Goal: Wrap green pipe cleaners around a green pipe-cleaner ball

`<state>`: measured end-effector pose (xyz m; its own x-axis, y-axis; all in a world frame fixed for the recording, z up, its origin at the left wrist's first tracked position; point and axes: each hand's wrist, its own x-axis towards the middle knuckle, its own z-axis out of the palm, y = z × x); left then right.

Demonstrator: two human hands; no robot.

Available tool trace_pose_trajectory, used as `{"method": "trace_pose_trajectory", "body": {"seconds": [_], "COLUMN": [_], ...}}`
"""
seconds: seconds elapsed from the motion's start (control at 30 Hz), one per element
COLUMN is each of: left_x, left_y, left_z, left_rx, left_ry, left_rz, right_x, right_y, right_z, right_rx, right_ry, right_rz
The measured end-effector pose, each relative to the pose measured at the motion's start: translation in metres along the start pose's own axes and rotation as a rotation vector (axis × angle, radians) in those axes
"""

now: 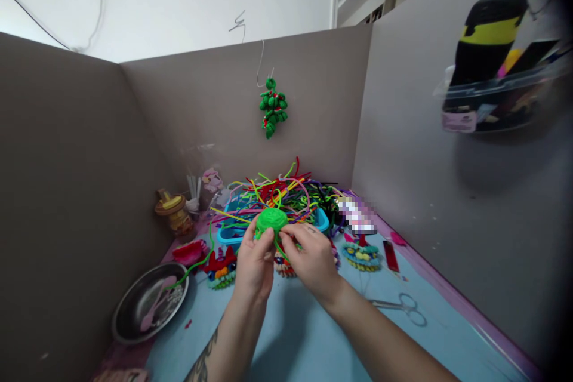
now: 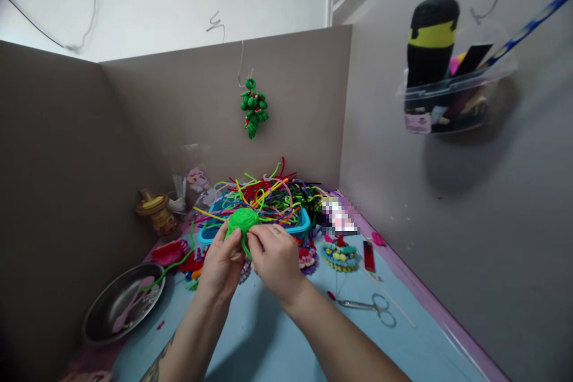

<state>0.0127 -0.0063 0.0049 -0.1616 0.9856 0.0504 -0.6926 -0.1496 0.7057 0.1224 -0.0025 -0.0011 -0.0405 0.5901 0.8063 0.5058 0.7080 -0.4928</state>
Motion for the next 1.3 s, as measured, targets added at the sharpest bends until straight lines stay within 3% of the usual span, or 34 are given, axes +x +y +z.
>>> {"method": "trace_pose_trajectory", "body": {"seconds": [0.23, 0.5, 0.67, 0.77, 0.97, 1.03, 1.1, 1.3], "left_x": [0.000, 0.000, 0.002, 0.003, 0.004, 0.004, 0.003, 0.002], "left_y": [0.004, 0.006, 0.003, 0.004, 0.006, 0.006, 0.006, 0.002], "left_z": [0.001, 0.002, 0.001, -0.001, -0.002, -0.002, -0.002, -0.004], "left_rx": [-0.011, -0.007, -0.002, 0.008, 0.017, 0.015, 0.009, 0.035], "left_ry": [-0.017, 0.050, 0.057, 0.063, 0.074, 0.077, 0.077, 0.024], "left_rz": [0.015, 0.073, 0.094, 0.085, 0.060, 0.055, 0.046, 0.016], "right_x": [0.003, 0.000, 0.000, 0.003, 0.007, 0.007, 0.008, 0.007], "right_y": [-0.005, -0.003, -0.004, -0.007, -0.008, -0.006, -0.002, 0.007], "right_z": [0.000, 0.006, 0.006, 0.003, 0.004, 0.004, 0.004, 0.002], "right_rx": [0.085, 0.140, 0.137, 0.300, 0.812, 0.886, 0.826, 0.260], "right_ry": [-0.010, -0.135, -0.147, -0.165, -0.242, -0.245, -0.206, -0.084], "right_rz": [0.049, 0.146, 0.161, 0.278, 0.677, 0.718, 0.662, 0.271]}}
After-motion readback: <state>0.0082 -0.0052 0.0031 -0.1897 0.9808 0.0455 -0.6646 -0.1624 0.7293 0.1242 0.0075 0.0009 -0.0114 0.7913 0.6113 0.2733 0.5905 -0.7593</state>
